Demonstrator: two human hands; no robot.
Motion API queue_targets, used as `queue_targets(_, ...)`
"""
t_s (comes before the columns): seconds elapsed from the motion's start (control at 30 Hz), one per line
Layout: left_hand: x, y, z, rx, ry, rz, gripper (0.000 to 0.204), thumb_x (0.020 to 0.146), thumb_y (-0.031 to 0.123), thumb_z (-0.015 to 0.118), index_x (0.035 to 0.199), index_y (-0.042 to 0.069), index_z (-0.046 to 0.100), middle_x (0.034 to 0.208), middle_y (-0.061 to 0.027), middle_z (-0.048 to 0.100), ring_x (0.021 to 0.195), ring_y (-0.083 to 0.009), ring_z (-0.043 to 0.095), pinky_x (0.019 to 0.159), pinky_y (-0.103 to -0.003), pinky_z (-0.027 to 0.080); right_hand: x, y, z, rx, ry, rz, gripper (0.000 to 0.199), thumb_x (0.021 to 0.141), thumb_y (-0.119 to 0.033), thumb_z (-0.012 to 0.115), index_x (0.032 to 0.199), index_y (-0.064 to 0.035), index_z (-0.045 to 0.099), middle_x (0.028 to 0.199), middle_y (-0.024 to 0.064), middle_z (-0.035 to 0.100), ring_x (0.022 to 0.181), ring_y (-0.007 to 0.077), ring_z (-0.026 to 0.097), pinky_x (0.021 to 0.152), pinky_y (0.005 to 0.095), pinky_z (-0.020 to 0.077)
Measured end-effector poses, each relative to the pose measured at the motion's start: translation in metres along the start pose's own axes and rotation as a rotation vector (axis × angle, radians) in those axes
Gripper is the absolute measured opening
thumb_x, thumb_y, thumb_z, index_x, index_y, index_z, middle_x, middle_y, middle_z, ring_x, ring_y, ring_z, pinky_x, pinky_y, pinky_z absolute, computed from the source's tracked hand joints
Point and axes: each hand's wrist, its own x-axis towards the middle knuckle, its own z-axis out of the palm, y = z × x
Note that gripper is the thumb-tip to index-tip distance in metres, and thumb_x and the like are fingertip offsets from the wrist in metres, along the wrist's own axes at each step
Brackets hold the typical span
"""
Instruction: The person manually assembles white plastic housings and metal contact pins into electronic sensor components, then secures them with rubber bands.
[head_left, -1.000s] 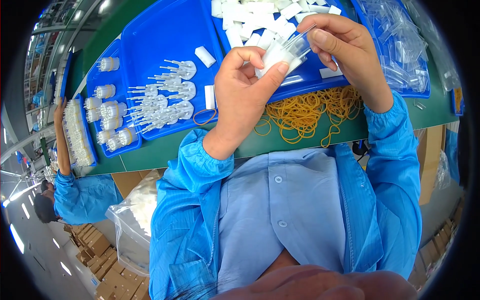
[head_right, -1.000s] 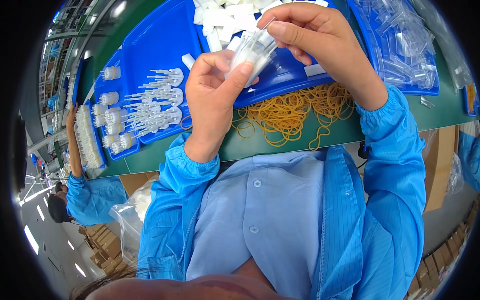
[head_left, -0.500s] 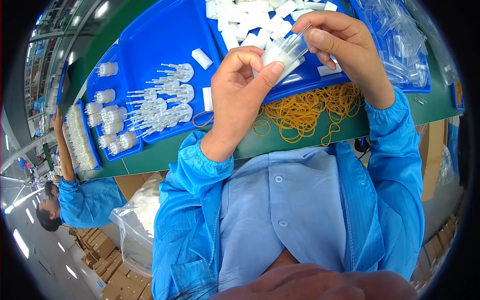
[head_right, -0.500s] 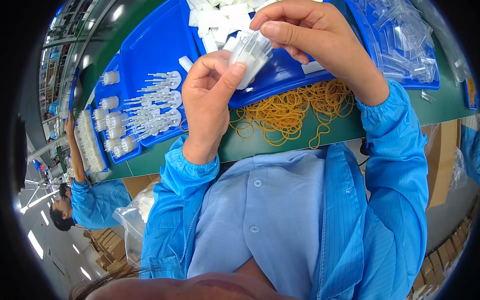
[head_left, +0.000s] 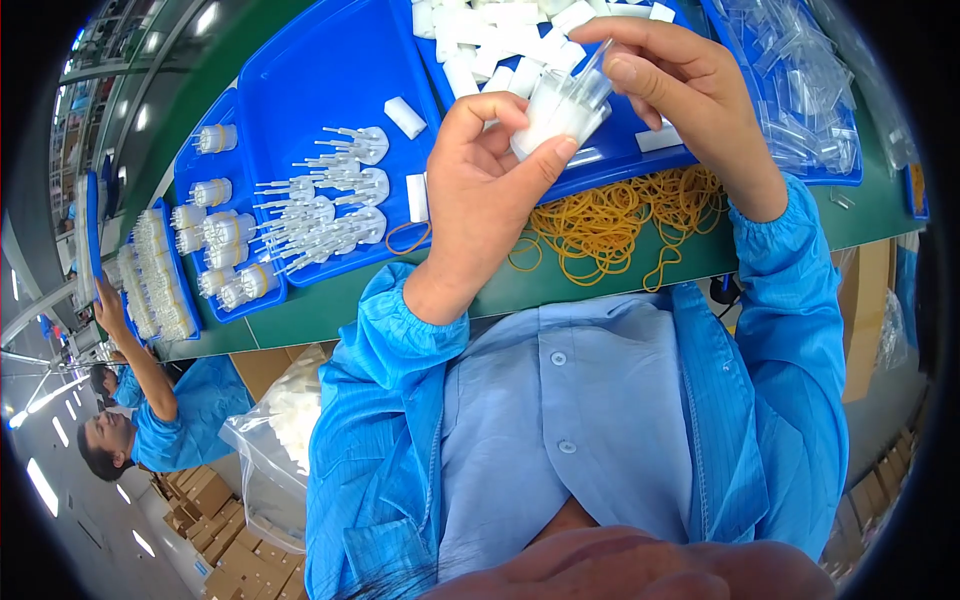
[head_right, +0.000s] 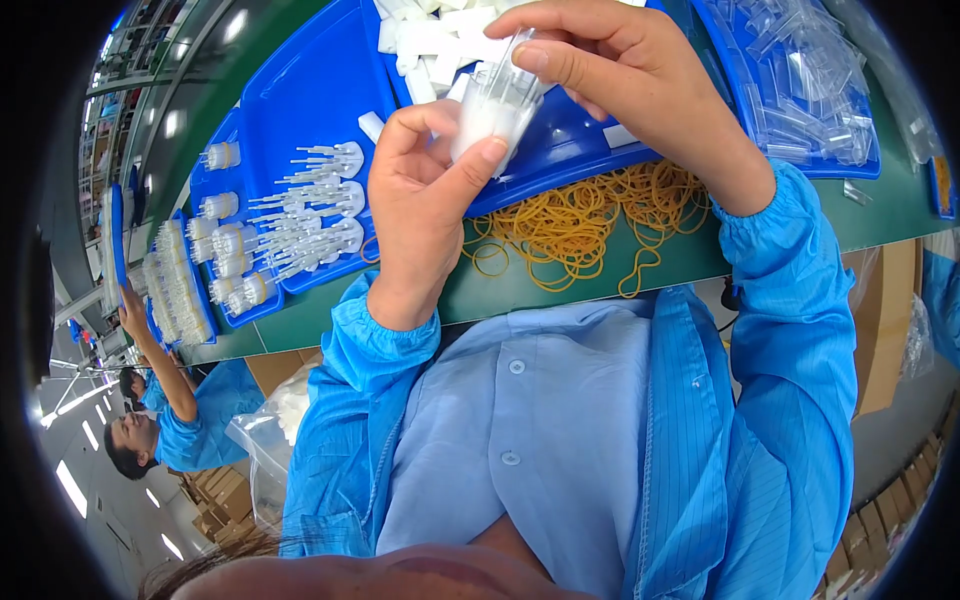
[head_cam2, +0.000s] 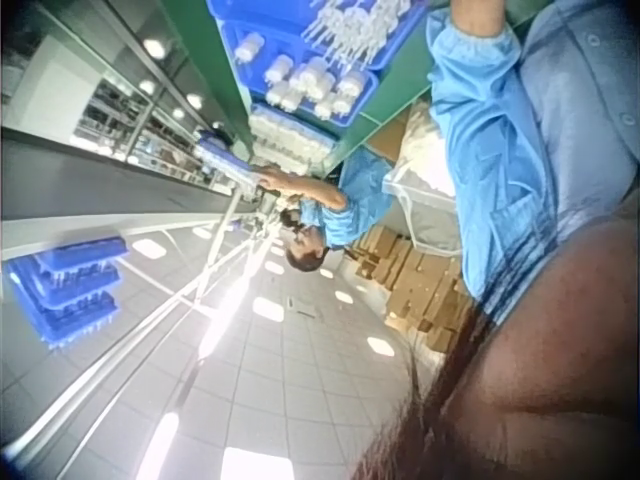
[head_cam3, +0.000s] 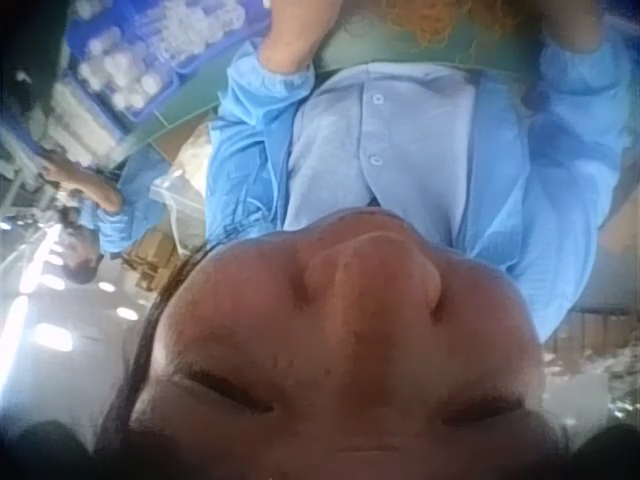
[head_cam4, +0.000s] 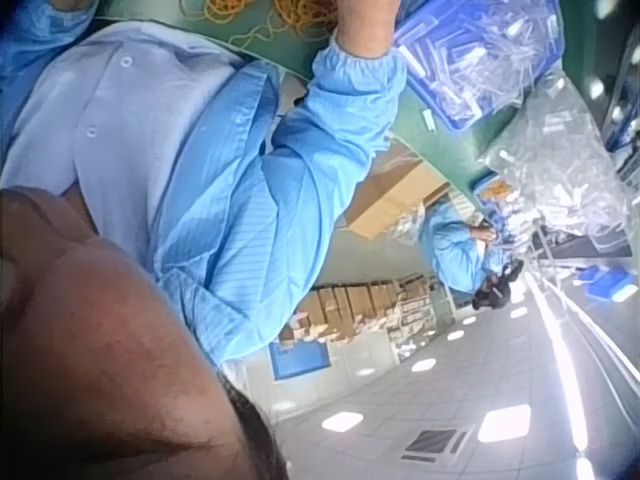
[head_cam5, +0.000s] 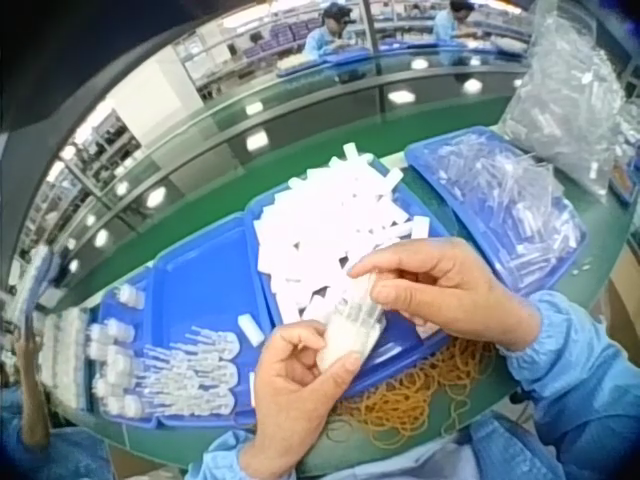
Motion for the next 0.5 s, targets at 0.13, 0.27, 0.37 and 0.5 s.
queue_targets(0.13,-0.003,0.001,0.006,-0.007,0.011,-0.075,0.037,0.081,-0.005,0.067,0.115,-0.003,0.051,0.116,-0.0149,0.058,0.106,-0.0216,0.060,0.084,-0.031,0.053,0.019,-0.010,0.001,-0.310,-0.045,-0.143,0.043,0.080,-0.016,0.071,0.118,-0.0024,0.057,0.094,0.0129,0.059,0.085,0.0223,0.057,0.075,0.0307,0.0460)
queue_targets(0.27,-0.003,0.000,0.002,0.046,-0.029,-0.089,0.047,0.082,-0.005,0.066,0.125,-0.004,0.047,0.116,-0.0152,0.059,0.104,-0.0223,0.061,0.085,-0.032,0.054,0.020,-0.005,0.005,0.229,0.025,-0.571,0.022,0.088,-0.011,0.063,0.108,-0.0018,0.063,0.079,0.0019,0.058,0.067,0.0082,0.051,0.060,0.0191,0.0404)
queue_targets(0.37,-0.003,0.001,0.004,-0.005,-0.025,-0.086,0.046,0.084,-0.002,0.066,0.126,-0.004,0.047,0.115,-0.0154,0.060,0.103,-0.0221,0.061,0.085,-0.032,0.054,0.002,-0.020,-0.003,0.242,-0.001,0.110,0.019,0.090,-0.010,0.063,0.107,-0.0015,0.063,0.080,-0.0016,0.057,0.064,0.0030,0.049,0.056,0.0155,0.0376)
queue_targets(0.5,-0.004,0.000,0.000,-0.074,-0.024,-0.125,0.041,0.086,0.003,0.065,0.123,-0.004,0.049,0.114,-0.0151,0.061,0.103,-0.0201,0.061,0.084,-0.031,0.054,0.001,-0.024,-0.003,0.220,-0.023,0.113,0.019,0.089,-0.010,0.064,0.106,-0.0009,0.063,0.081,-0.0017,0.059,0.065,0.0007,0.049,0.055,0.0144,0.0376)
